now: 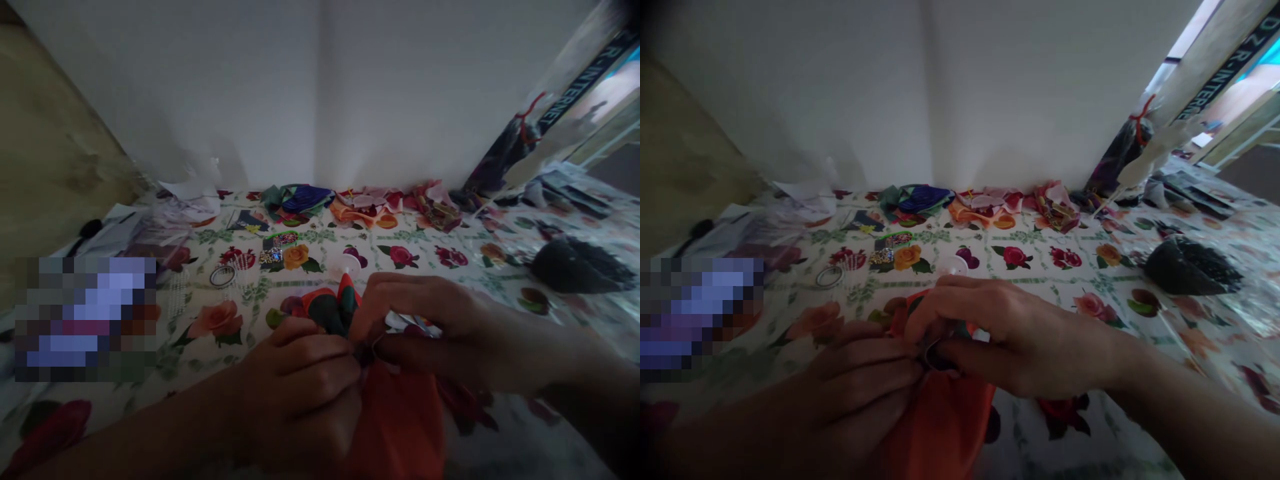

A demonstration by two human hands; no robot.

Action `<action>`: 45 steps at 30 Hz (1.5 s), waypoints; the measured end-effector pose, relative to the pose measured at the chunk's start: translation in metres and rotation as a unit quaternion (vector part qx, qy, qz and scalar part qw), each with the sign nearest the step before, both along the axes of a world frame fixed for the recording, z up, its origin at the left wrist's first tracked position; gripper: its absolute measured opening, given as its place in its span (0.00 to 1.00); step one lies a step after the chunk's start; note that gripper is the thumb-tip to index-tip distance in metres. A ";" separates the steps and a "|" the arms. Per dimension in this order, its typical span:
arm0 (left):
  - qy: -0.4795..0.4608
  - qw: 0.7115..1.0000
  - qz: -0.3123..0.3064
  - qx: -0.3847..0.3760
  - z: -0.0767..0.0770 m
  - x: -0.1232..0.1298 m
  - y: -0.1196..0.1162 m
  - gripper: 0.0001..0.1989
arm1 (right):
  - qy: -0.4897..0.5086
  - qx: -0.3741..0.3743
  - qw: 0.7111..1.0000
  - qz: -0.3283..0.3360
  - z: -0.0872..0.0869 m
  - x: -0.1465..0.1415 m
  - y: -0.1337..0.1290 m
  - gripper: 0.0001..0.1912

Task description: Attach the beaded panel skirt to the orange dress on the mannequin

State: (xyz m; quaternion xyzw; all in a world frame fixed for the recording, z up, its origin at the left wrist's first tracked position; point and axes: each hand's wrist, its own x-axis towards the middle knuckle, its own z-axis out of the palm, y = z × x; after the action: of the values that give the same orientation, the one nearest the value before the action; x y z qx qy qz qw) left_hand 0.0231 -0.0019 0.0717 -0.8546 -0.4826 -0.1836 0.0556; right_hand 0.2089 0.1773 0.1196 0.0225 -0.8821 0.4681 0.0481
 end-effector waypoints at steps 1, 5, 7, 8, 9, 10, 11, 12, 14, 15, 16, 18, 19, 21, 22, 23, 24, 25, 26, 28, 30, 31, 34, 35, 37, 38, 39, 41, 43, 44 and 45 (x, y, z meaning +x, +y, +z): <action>0.006 1.000 -0.002 -0.003 0.000 0.000 0.000 0.15 | 0.003 -0.002 1.000 0.004 -0.001 -0.002 0.001 0.11; 0.019 1.000 0.006 -0.006 0.000 0.002 0.000 0.15 | -0.006 -0.010 1.000 0.016 -0.002 -0.008 0.004 0.11; 0.020 1.000 0.003 0.008 0.000 0.003 0.002 0.16 | -0.015 -0.012 1.000 0.022 -0.002 -0.010 0.006 0.11; 0.018 1.000 0.001 0.015 0.000 0.003 0.004 0.17 | -0.020 -0.013 0.999 0.026 -0.002 -0.011 0.007 0.11; 0.017 1.000 -0.004 0.021 0.000 0.003 0.005 0.19 | -0.024 -0.013 0.999 0.029 -0.001 -0.011 0.007 0.11; 0.017 1.000 -0.008 0.023 0.000 0.003 0.007 0.20 | -0.027 -0.014 0.999 0.032 0.000 -0.011 0.008 0.11; 0.016 0.999 -0.009 0.027 0.000 0.003 0.008 0.21 | -0.029 -0.012 0.999 0.033 0.001 -0.011 0.008 0.11; 0.014 0.999 -0.009 0.030 0.001 0.002 0.008 0.21 | -0.030 -0.008 0.999 0.032 0.002 -0.011 0.009 0.11; 0.020 0.999 -0.016 0.035 0.003 0.002 0.008 0.20 | -0.033 0.010 0.999 0.026 0.006 -0.010 0.008 0.09; 0.025 0.999 -0.016 0.034 0.004 0.002 0.008 0.19 | -0.036 0.021 0.999 0.024 0.007 -0.010 0.008 0.09; 0.028 0.999 -0.017 0.035 0.005 0.003 0.007 0.18 | -0.040 0.033 0.998 0.023 0.009 -0.009 0.007 0.08; 0.026 0.999 -0.013 0.037 0.005 0.004 0.005 0.17 | -0.049 0.053 0.997 0.024 0.012 -0.009 0.006 0.08; 0.021 0.999 -0.008 0.037 0.005 0.005 0.005 0.17 | -0.055 0.058 0.996 0.026 0.014 -0.009 0.005 0.07; 0.009 0.999 -0.002 0.040 0.004 0.005 0.005 0.18 | -0.066 0.060 0.996 0.028 0.015 -0.008 0.005 0.08; 0.004 0.999 -0.001 0.043 0.004 0.005 0.006 0.19 | -0.069 0.058 0.996 0.030 0.016 -0.008 0.006 0.08; 0.000 0.999 -0.002 0.048 0.003 0.005 0.007 0.19 | -0.071 0.053 0.996 0.031 0.016 -0.008 0.006 0.09; -0.006 0.998 -0.006 0.057 0.003 0.004 0.008 0.19 | -0.071 0.049 0.996 0.033 0.015 -0.008 0.007 0.11; -0.011 0.998 -0.009 0.065 0.003 0.004 0.009 0.19 | -0.070 0.045 0.996 0.034 0.015 -0.008 0.007 0.13; -0.013 0.997 -0.013 0.070 0.002 0.003 0.009 0.18 | -0.070 0.041 0.996 0.038 0.014 -0.009 0.008 0.14; -0.011 0.998 -0.017 0.065 0.002 0.003 0.009 0.15 | -0.073 0.030 0.996 0.045 0.013 -0.010 0.009 0.16; -0.009 0.998 -0.020 0.052 0.003 0.003 0.009 0.15 | -0.075 0.018 0.996 0.050 0.012 -0.011 0.010 0.17; -0.008 0.999 -0.023 0.047 0.003 0.003 0.008 0.15 | -0.075 0.012 0.996 0.051 0.012 -0.011 0.010 0.17; -0.006 0.999 -0.023 0.045 0.003 0.003 0.007 0.17 | -0.076 0.003 0.996 0.046 0.011 -0.012 0.011 0.17; -0.005 0.999 -0.022 0.044 0.004 0.003 0.006 0.17 | -0.078 0.002 0.996 0.043 0.011 -0.012 0.011 0.17; -0.010 0.999 -0.016 0.040 0.004 0.002 0.005 0.17 | -0.081 0.004 0.996 0.041 0.011 -0.012 0.011 0.17; -0.013 0.999 -0.014 0.036 0.004 0.002 0.005 0.17 | -0.081 0.007 0.996 0.041 0.011 -0.011 0.011 0.16; -0.018 0.999 -0.014 0.036 0.004 0.002 0.005 0.18 | -0.079 0.011 0.996 0.040 0.011 -0.011 0.011 0.16; -0.021 0.999 -0.008 0.035 0.003 0.002 0.004 0.19 | -0.073 0.018 0.996 0.040 0.012 -0.010 0.012 0.16; -0.012 0.999 -0.012 0.030 0.001 0.003 0.005 0.19 | -0.064 0.018 0.997 0.045 0.013 -0.010 0.012 0.15; -0.007 0.999 -0.015 0.031 0.000 0.004 0.005 0.19 | -0.061 0.017 0.997 0.049 0.013 -0.010 0.013 0.14; -0.002 0.999 -0.016 0.029 -0.001 0.004 0.005 0.19 | -0.060 0.015 0.997 0.055 0.013 -0.011 0.014 0.12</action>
State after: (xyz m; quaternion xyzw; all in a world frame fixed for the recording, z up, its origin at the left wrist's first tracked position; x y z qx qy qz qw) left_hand 0.0271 0.0031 0.0706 -0.8596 -0.4638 -0.2003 0.0763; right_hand 0.1983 0.1910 0.1329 0.0432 -0.8878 0.4571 -0.0307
